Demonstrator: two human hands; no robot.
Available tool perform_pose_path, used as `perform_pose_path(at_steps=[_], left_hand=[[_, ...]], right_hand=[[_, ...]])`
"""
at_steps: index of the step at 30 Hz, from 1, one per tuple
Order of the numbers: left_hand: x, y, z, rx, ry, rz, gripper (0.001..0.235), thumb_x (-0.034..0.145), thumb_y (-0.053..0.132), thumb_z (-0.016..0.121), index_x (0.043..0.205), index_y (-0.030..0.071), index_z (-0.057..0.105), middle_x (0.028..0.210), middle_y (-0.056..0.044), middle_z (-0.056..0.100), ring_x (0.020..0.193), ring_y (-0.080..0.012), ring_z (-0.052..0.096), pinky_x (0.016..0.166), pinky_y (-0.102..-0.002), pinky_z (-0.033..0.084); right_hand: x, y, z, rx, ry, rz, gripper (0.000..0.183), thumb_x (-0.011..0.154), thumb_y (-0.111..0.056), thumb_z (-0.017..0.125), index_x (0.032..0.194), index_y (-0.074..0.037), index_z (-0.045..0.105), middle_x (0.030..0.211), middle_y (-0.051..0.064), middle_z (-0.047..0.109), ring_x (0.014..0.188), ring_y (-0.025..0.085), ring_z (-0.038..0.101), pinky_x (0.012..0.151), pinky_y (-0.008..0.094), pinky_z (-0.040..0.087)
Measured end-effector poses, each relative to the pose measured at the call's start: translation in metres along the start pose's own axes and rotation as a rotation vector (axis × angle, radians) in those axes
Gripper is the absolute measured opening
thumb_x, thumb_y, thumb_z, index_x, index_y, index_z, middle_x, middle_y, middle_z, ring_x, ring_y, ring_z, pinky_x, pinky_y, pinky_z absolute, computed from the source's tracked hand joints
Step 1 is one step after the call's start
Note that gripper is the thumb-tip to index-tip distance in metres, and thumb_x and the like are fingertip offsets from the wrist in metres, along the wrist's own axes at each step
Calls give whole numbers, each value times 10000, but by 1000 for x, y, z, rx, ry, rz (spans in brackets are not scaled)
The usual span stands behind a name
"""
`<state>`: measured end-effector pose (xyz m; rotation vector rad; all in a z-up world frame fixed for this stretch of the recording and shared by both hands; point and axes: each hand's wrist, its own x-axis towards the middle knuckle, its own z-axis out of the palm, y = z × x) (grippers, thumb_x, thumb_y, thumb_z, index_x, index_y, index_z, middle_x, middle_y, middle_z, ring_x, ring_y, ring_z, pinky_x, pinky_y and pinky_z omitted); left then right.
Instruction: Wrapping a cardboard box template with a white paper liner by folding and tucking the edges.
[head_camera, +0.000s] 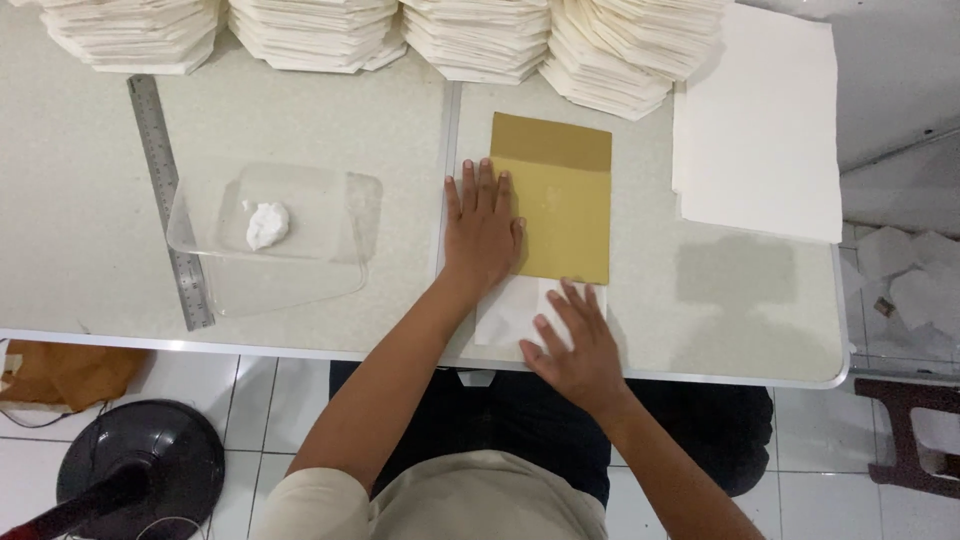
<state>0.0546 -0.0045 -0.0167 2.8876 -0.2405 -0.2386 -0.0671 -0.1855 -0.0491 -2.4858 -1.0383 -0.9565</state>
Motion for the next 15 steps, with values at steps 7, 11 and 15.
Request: perform_pose_path(at_steps=[7, 11, 15], left_hand=[[5, -2, 9, -29, 21, 10, 647, 1067, 386, 316, 1617, 64, 204, 1683, -232, 120, 1560, -419, 19, 1220, -609, -78], [1, -5, 7, -59, 16, 17, 648, 1069, 381, 311, 1624, 73, 180, 1686, -232, 101, 1557, -429, 8, 1218, -609, -81], [-1, -5, 2, -79, 11, 25, 646, 1075, 374, 319, 1625, 70, 174, 1688, -230, 77, 1553, -437, -13, 1217, -603, -92]], right_hand=[[14, -13, 4, 26, -83, -140, 735, 854, -187, 742, 1503, -267, 408, 1426, 172, 493, 1332, 445, 524, 1099, 678, 410], [7, 0, -14, -23, -254, -144, 712, 886, -224, 690, 1514, -288, 361, 1461, 166, 449, 1285, 369, 551, 1086, 647, 417], [-15, 11, -12, -90, -315, -139, 640, 929, -221, 633, 1512, -289, 377, 1404, 146, 492, 1097, 273, 625, 1051, 570, 465]])
